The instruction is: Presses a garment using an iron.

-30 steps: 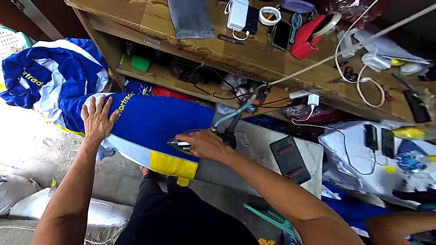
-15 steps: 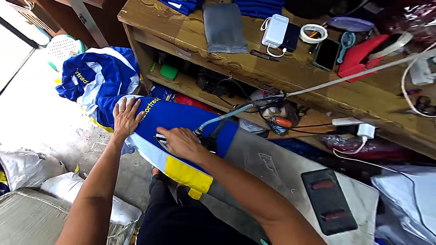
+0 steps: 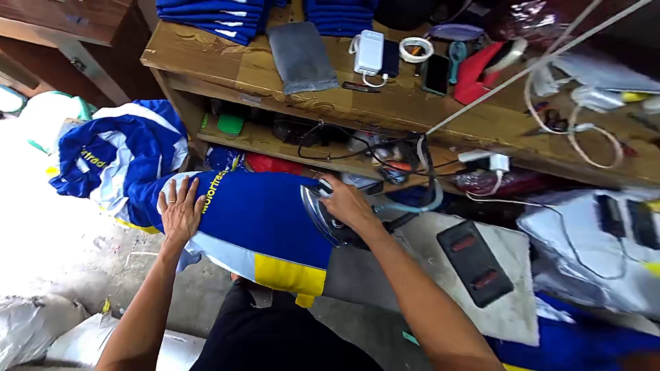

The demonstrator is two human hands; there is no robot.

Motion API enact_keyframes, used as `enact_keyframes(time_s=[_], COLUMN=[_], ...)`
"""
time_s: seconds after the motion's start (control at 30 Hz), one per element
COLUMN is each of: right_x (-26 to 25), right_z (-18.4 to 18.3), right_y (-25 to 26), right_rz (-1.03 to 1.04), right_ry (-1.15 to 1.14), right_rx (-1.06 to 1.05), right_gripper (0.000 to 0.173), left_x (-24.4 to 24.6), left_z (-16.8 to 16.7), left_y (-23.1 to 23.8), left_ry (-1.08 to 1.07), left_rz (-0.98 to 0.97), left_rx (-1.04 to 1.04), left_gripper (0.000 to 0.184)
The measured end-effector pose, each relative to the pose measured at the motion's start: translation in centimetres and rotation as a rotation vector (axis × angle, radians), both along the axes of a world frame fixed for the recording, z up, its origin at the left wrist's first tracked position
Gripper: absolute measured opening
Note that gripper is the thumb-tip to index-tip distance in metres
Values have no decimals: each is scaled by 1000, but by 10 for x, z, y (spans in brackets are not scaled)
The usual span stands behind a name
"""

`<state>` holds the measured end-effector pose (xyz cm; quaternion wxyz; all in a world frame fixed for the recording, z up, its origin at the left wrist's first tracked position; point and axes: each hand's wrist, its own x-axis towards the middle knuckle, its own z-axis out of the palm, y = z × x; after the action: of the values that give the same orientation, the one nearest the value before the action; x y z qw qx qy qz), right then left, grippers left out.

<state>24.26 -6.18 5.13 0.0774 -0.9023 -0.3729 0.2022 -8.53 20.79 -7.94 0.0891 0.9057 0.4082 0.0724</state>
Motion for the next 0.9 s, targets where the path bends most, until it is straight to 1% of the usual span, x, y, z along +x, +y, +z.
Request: enact_keyframes(time_s=[0.17, 0.27, 0.33, 0.4, 0.43, 0.5, 0.53, 0.57, 0.6, 0.63, 0.7, 0.77, 0.83, 0.9], right_x=[38, 49, 54, 58, 59, 55, 50, 48, 46, 42, 29, 25, 30, 38], right_z=[-5, -5, -5, -6, -6, -3, 0, 2, 2, -1, -13, -39, -71, -96], right_y=[-97, -138, -160, -177, -183, -187, -184, -177, -163, -142, -84, -22, 27, 59], right_rz=[-300, -409, -450, -455, -446, -389, -334, -265, -191, -115, 35, 135, 149, 95], right_ry=[-1, -4, -10, -11, -13, -92, -179, -269, -333, -345, -266, -155, -39, 119], right_rx=[-10, 0, 6, 27, 44, 78, 104, 159, 233, 304, 366, 337, 253, 177], right_gripper=[52, 52, 55, 59, 65, 84, 93, 95, 90, 82, 65, 58, 56, 46], left_x=[-1, -6, -11, -23, -30, -49, -60, -71, -80, -91, -105, -108, -108, -110], left_z=[3, 8, 22, 42, 49, 57, 56, 51, 42, 30, 0, -27, -47, -59], left_y=[0, 5, 11, 18, 22, 35, 43, 51, 59, 66, 75, 77, 77, 77], left_ry=[-7, -60, -254, -525, -663, -857, -912, -946, -960, -947, -943, -1036, -1103, -1116], left_rz=[-21, -25, -30, 25, 91, 291, 419, 558, 687, 786, 916, 1027, 1082, 1056], left_rx=[1, -93, -235, -380, -407, -404, -399, -412, -439, -485, -631, -821, -991, -1146], left_gripper=[66, 73, 73, 62, 54, 44, 42, 39, 38, 39, 43, 55, 65, 67])
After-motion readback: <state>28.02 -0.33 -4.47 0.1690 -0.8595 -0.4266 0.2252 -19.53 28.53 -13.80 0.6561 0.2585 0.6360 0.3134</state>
